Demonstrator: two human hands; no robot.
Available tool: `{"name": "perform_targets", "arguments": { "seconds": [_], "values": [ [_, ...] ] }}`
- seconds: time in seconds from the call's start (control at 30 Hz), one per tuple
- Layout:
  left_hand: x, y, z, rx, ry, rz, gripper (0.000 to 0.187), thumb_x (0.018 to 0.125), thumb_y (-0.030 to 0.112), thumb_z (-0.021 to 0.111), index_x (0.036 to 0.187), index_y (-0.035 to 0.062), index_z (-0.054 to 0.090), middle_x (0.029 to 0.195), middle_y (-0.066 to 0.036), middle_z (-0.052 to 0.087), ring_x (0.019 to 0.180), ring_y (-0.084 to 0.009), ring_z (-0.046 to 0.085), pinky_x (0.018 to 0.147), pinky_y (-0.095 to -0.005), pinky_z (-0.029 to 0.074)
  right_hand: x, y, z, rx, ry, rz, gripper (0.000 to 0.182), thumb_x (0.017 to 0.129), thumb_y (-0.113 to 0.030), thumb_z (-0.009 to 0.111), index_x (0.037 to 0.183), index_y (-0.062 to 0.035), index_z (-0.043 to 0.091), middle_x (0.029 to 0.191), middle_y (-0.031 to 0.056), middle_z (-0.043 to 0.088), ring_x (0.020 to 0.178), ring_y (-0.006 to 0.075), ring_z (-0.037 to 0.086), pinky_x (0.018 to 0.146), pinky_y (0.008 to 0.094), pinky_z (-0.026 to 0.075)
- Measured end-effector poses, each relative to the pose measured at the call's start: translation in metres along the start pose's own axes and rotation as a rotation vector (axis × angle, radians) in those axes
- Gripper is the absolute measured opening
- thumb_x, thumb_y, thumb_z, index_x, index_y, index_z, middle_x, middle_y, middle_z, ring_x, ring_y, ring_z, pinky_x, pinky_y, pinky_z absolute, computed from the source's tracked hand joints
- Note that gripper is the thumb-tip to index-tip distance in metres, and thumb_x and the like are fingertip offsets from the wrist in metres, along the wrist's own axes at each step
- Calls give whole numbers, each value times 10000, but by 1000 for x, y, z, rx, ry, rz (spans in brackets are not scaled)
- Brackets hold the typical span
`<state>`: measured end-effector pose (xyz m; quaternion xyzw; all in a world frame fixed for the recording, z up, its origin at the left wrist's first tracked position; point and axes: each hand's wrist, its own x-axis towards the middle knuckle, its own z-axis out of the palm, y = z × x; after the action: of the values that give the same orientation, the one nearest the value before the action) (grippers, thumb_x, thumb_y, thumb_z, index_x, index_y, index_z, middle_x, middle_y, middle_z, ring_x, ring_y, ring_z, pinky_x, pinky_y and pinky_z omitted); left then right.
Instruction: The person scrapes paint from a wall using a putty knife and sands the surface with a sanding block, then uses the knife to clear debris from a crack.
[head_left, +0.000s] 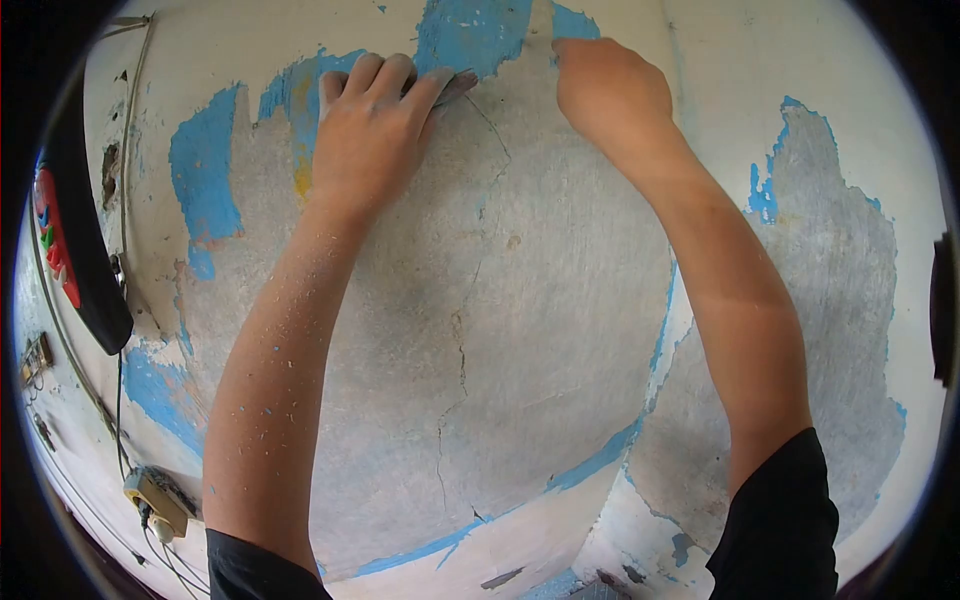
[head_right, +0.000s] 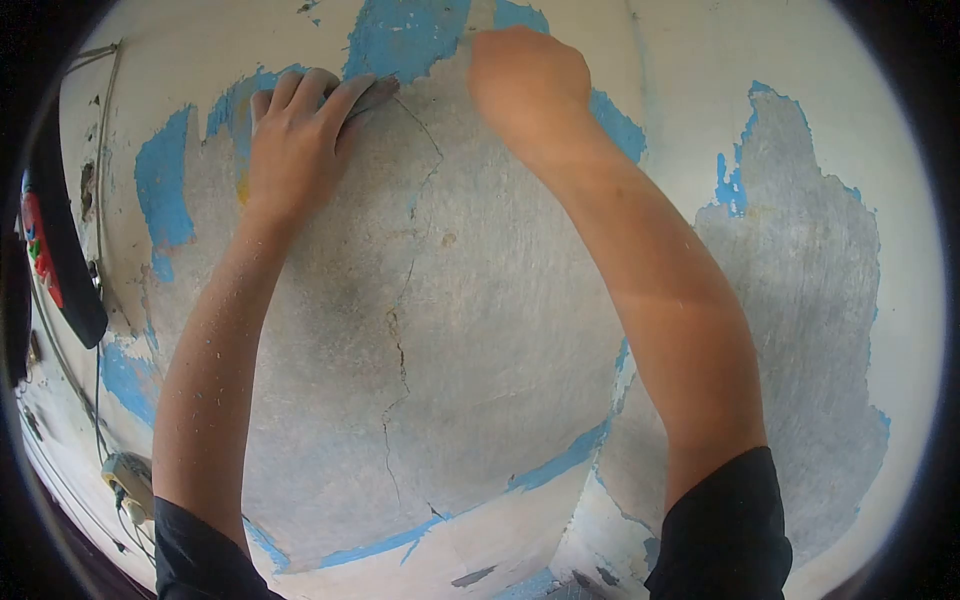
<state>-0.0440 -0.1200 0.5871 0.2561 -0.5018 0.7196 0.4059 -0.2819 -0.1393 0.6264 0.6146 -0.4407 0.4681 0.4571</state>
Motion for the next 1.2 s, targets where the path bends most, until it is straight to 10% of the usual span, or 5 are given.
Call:
{"name": "perform_targets", "arguments": {
  "seconds": [1.2],
  "values": [
    [-2,-1,-1,-45,7,-17,272,887,155,730,1157,182,740,1023,-38,650,1059,-242,613,911,-447,464,-27,-2,-1,13,-100,-10,325,1025,-124,493,1279,-72,691,954,212,744,887,390,731,776,505,588]
  ]
}}
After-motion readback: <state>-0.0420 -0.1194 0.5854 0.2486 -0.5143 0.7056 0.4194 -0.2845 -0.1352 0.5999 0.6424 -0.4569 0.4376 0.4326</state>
